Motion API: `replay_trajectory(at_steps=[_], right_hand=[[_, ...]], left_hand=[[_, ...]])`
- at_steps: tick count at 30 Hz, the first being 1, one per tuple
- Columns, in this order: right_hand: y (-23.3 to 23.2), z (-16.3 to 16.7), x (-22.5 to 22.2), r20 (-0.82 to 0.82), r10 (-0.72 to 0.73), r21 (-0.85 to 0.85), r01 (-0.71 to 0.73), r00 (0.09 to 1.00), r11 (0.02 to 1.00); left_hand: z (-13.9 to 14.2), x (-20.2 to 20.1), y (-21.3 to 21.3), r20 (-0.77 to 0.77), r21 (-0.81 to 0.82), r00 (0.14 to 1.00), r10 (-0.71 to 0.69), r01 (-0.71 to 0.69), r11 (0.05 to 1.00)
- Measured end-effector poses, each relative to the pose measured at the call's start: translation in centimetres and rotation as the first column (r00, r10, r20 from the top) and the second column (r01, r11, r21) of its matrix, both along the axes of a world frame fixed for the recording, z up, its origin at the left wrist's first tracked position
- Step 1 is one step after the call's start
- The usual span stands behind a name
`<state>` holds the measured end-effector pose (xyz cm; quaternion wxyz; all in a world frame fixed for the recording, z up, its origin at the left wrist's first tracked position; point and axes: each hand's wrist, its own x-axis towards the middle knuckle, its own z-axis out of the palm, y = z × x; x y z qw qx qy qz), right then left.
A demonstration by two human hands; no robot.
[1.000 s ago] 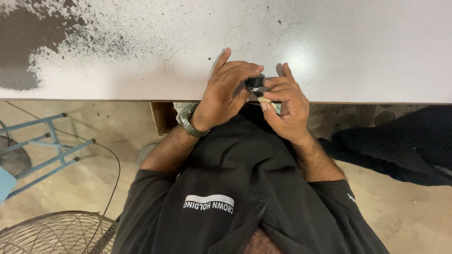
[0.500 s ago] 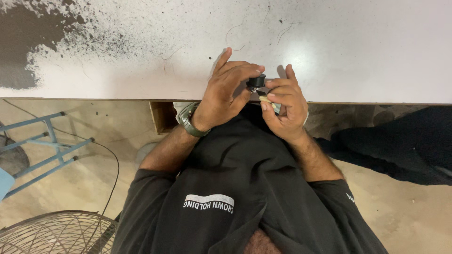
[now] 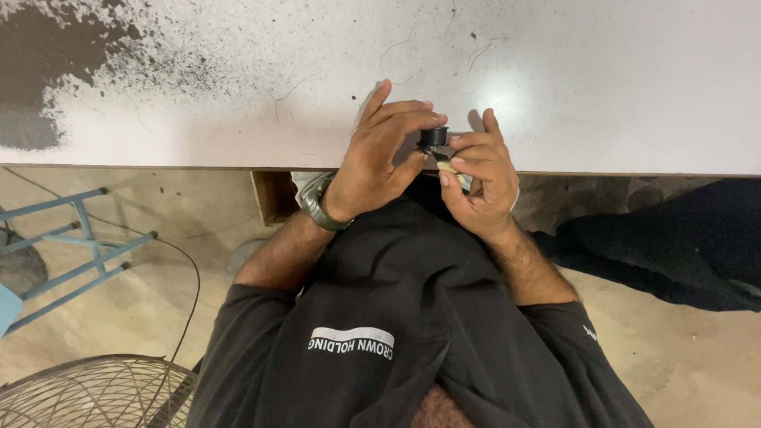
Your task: The person sits at a white workbench and uses a small blade to scrape the edges of small black plastic components, working one part at a time. Finished parts are set aside in a growing group on the table, and the person reaches for the next unfinished part to repeat the scraping.
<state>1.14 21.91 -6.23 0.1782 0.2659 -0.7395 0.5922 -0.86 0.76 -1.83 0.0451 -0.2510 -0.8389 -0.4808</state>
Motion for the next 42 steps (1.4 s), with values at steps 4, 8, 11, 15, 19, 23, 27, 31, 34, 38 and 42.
replay_trajectory(at_steps=[4,8,11,15,19,23,27,31,34,38,42], right_hand=[[0.0,0.0,0.0,-0.001,0.000,0.015,0.000,1.000,1.000],[-0.3,-0.2,0.2,0.013,-0.044,0.010,0.044,0.999,0.999],[-0.3,-0.2,0.2,-0.019,-0.058,0.008,0.058,0.998,0.998],[-0.5,0.0,0.0,-0.093,-0.058,0.036,0.062,0.994,0.997],[-0.7,0.1,0.0,-0.099,-0.072,0.060,0.078,0.993,0.995],[-0.7,-0.1,0.2,-0.058,-0.065,0.005,0.066,0.996,0.998],[-0.9,0.2,-0.1,-0.047,-0.079,-0.072,0.075,0.996,0.995],[-0.9,2.5,-0.2,0.031,-0.198,0.075,0.195,0.980,0.978],[-0.8,4.6,-0.5,0.055,-0.172,0.230,0.155,0.983,0.961],[-0.7,6.2,-1.3,0.177,-0.141,0.269,0.090,0.974,0.959],[0.5,6.3,-1.9,0.122,-0.159,0.360,0.105,0.980,0.927]], left_hand=[[0.0,0.0,0.0,-0.022,-0.010,1.000,0.002,-0.002,1.000],[0.0,0.1,0.2,-0.022,-0.010,1.000,0.018,-0.019,1.000],[0.0,0.2,0.1,-0.023,-0.008,0.999,0.023,-0.023,1.000],[0.1,0.0,0.2,-0.029,0.006,0.999,0.037,-0.037,0.999],[0.2,0.0,0.2,-0.036,-0.005,0.999,0.039,-0.039,0.999],[0.4,0.1,0.1,0.000,0.010,0.999,0.047,-0.047,0.999],[0.6,-0.2,0.1,0.029,0.017,0.999,0.042,-0.042,0.999],[1.1,-0.3,-0.1,0.047,0.035,0.999,0.013,-0.015,0.999],[1.5,-0.4,-0.3,0.020,0.047,1.000,0.005,-0.006,0.999],[2.1,-0.6,-0.5,-0.015,-0.008,1.000,-0.019,0.019,1.000],[2.6,-0.7,-0.2,-0.080,-0.013,0.997,-0.007,0.006,1.000]])
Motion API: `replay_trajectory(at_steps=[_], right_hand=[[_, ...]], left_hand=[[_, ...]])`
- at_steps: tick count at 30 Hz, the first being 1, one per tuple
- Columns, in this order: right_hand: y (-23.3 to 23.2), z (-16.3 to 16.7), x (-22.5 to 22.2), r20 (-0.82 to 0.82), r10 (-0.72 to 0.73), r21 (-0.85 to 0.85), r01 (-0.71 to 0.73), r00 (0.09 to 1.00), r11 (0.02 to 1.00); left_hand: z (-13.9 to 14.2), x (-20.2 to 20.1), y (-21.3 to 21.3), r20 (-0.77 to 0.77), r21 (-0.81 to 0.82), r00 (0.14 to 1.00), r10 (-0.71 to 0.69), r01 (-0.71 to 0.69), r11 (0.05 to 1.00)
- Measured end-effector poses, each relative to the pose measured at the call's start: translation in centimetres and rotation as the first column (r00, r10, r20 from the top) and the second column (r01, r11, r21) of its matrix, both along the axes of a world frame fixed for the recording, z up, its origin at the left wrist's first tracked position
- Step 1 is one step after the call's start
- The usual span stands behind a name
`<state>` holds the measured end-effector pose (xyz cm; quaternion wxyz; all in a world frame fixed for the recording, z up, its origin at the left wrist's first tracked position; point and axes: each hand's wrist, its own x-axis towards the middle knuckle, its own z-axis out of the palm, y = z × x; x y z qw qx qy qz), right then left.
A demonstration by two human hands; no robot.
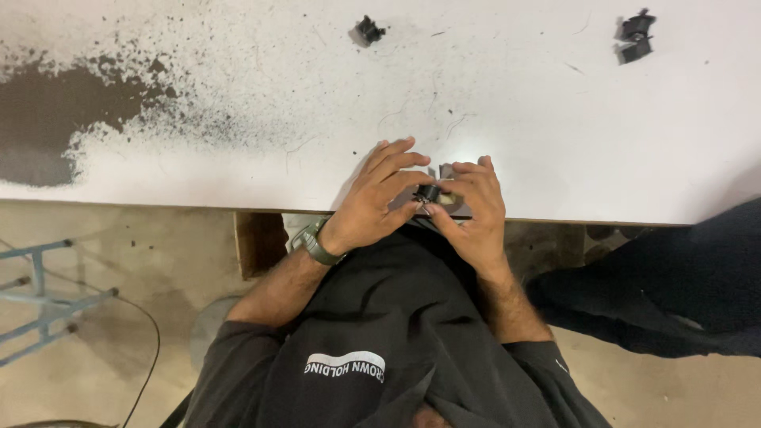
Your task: The person sits at a white workbench and uses a small blade to scrape the edges of small black plastic components, working one part at a time. Finished parts are set aside in a growing group on the table, and the person reaches for the next unfinished part to repeat the scraping.
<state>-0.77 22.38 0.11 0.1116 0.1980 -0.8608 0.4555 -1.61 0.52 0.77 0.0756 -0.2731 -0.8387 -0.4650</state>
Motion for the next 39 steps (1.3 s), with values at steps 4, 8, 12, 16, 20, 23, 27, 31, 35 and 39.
replay_trajectory(at_steps=[4,8,12,16,20,23,27,31,35,39], right_hand=[[2.1,0.0,-1.2,-0.106,-0.059,0.240,0.083,0.993,0.967],[4.5,0.4,-4.2,-0.176,-0.254,0.322,0.300,0.951,0.898],[5.5,0.6,-5.4,-0.225,-0.389,0.127,0.423,0.893,0.897],[4.7,0.2,-4.5,-0.183,-0.318,0.013,0.326,0.930,0.945],[4.6,0.3,-4.5,-0.163,-0.297,-0.003,0.301,0.941,0.954],[4.7,0.5,-4.6,-0.108,-0.299,-0.039,0.296,0.948,0.954],[4.8,0.8,-4.7,-0.097,-0.294,-0.068,0.288,0.951,0.955],[4.6,0.8,-4.6,-0.067,-0.263,-0.080,0.257,0.963,0.963],[4.6,0.7,-4.6,-0.066,-0.260,-0.084,0.254,0.963,0.964],[4.8,0.6,-4.6,-0.086,-0.247,-0.057,0.243,0.965,0.968]], left_hand=[[0.4,0.1,0.4,0.063,0.161,0.997,0.035,-0.045,0.986],[0.5,0.1,0.3,0.151,0.270,0.988,0.036,-0.076,0.960],[0.3,0.2,-0.3,0.159,0.206,0.985,0.065,-0.098,0.974],[0.6,-3.0,-3.2,-0.150,-0.041,0.962,0.230,-0.239,0.970],[2.0,-9.9,-7.0,-0.321,-0.180,0.916,0.240,-0.308,0.934],[3.1,-14.5,-8.1,-0.043,-0.262,0.956,0.291,-0.292,0.920],[3.4,-17.6,-7.8,-0.316,-0.318,0.938,0.139,-0.243,0.917],[3.0,-16.7,-7.9,-0.168,-0.420,0.975,0.146,-0.205,0.884],[3.4,-13.7,-8.0,0.128,-0.456,0.958,0.257,-0.173,0.873],[3.4,-12.4,-7.8,-0.124,-0.396,0.980,0.155,-0.192,0.898]])
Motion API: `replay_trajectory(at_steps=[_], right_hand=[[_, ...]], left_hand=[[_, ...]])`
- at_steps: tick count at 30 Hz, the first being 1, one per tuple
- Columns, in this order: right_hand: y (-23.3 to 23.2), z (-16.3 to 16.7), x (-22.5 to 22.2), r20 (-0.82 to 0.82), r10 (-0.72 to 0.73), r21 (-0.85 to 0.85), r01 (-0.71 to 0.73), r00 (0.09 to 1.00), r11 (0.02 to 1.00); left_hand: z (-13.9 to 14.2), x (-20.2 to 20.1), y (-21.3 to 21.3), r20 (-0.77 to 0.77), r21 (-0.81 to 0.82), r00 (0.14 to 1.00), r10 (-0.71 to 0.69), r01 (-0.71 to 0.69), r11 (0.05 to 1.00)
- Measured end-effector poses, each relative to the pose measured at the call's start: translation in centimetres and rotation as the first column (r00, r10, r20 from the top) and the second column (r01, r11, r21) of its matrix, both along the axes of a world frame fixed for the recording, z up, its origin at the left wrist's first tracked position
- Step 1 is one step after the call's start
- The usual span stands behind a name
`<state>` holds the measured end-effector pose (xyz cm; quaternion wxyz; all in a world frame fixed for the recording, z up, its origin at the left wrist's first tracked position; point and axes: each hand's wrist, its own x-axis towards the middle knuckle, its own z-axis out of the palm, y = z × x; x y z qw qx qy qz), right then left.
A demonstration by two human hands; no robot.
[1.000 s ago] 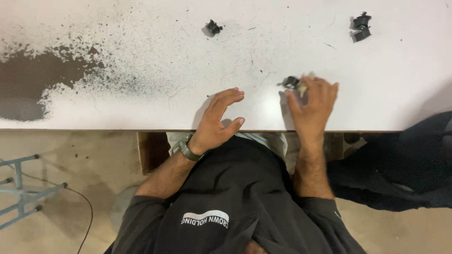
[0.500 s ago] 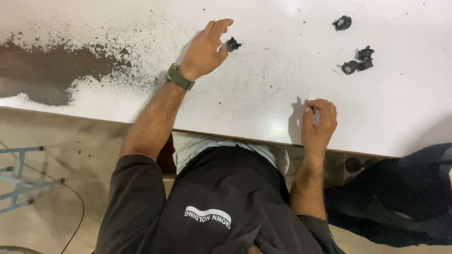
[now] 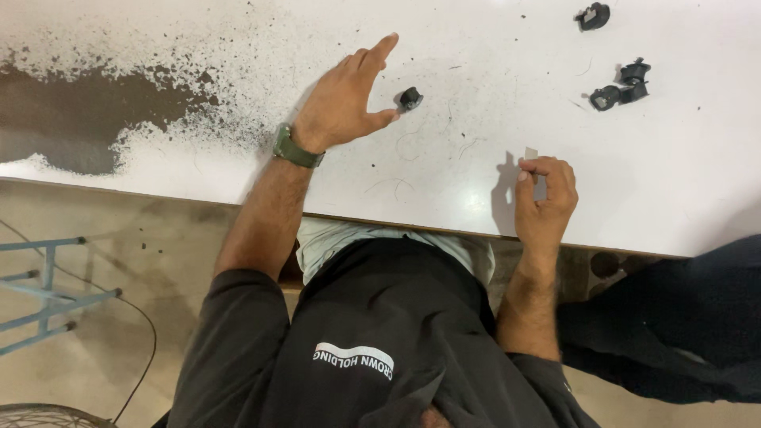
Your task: The person sits at a white workbench and uses a small blade to scrape the edges of small black plastic components, working one part at a time. Finished parts are set aside in a growing group on the table, and the person reaches for the next unfinished part to repeat the scraping.
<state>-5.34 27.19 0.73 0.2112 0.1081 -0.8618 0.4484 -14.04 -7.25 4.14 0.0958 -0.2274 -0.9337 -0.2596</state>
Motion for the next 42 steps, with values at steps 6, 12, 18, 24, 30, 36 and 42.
replay_trajectory(at_steps=[6,12,18,24,30,36,42], right_hand=[[0.4,-0.7,0.2,0.030,0.014,-0.077,-0.012,0.999,0.997],[0.7,-1.6,0.1,0.162,-0.027,-0.188,0.058,0.986,0.980],[0.4,-1.6,-0.1,0.106,-0.013,-0.203,0.034,0.994,0.979],[0.9,-1.9,0.2,0.131,-0.002,-0.208,0.029,0.991,0.978],[0.8,-1.8,0.4,0.126,-0.001,-0.176,0.023,0.992,0.984],[0.6,-1.3,0.2,0.127,-0.030,-0.179,0.052,0.991,0.982],[0.5,-1.1,0.0,0.152,-0.040,-0.213,0.072,0.988,0.974]], left_hand=[[-1.0,1.4,-0.3,-0.241,0.126,0.970,0.037,-0.006,0.992],[-0.1,7.9,8.1,-0.050,0.017,0.927,-0.372,0.373,0.928],[-1.6,5.5,8.6,0.160,-0.365,0.944,-0.290,0.329,0.871],[-1.7,12.4,0.6,0.102,-0.146,0.955,-0.278,0.291,0.946],[1.2,16.1,-7.9,0.339,-0.003,0.926,-0.164,0.176,0.984],[4.1,13.4,-7.1,0.172,-0.308,0.953,0.249,-0.188,0.933],[2.2,4.3,3.1,-0.142,-0.099,0.982,0.127,-0.141,0.985]])
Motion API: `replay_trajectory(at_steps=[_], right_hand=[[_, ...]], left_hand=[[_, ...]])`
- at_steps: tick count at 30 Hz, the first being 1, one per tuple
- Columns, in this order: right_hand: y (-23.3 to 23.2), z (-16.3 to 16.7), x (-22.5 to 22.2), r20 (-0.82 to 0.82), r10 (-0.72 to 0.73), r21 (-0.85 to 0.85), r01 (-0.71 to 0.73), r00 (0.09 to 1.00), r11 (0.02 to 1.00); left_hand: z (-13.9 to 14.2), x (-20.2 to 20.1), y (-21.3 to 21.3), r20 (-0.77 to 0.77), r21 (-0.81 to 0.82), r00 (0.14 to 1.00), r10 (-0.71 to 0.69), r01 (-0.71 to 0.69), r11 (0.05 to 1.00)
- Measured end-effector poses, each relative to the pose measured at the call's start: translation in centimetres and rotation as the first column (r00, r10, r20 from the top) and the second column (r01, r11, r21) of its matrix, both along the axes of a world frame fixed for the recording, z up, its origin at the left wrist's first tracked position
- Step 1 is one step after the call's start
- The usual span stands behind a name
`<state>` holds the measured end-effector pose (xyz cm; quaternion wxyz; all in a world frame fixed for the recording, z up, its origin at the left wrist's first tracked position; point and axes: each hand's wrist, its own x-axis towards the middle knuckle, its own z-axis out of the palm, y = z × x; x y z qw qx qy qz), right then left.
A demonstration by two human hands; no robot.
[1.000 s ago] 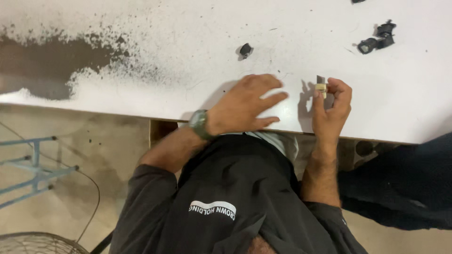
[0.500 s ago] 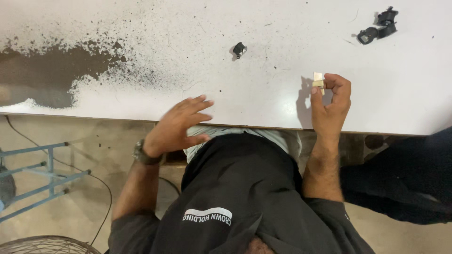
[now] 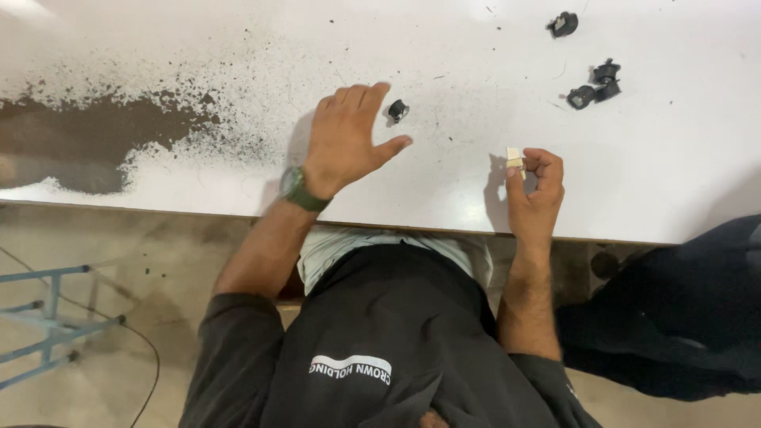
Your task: The person sits at a white workbench and uses a small blade to scrape the edges of small black plastic components, working one part at a time. Finished parts are set aside in a growing group on the table, and the person reaches for the next unfinished part to repeat the scraping.
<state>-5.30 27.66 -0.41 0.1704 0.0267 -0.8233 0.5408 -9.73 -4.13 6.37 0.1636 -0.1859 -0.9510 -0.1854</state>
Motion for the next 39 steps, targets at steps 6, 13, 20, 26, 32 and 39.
replay_trajectory(at_steps=[6,13,20,26,32,39], right_hand=[[0.4,-0.2,-0.2,-0.046,0.029,-0.003,-0.029,0.999,1.000],[0.3,-0.1,0.1,-0.062,0.166,0.216,-0.149,0.984,0.965],[-4.6,0.6,2.5,-0.062,0.300,0.475,-0.236,0.952,0.848],[-8.7,0.6,3.9,-0.063,0.308,0.490,-0.239,0.949,0.838],[-9.4,-0.2,3.9,-0.103,0.286,0.516,-0.195,0.953,0.834],[-9.1,-1.1,4.5,-0.141,0.214,0.503,-0.116,0.967,0.856]], left_hand=[[-2.0,-4.3,2.9,0.203,-0.163,0.979,0.027,0.007,0.987],[-6.0,0.9,1.7,0.026,0.040,0.961,-0.275,0.274,0.961],[-5.9,5.9,1.4,0.144,0.138,0.933,-0.330,0.312,0.940],[-6.3,7.1,1.5,0.139,0.190,0.936,-0.322,0.294,0.937],[-6.2,8.0,1.6,-0.002,0.179,0.964,-0.264,0.260,0.949],[-6.9,9.2,2.1,-0.040,0.196,0.981,-0.190,0.194,0.961]])
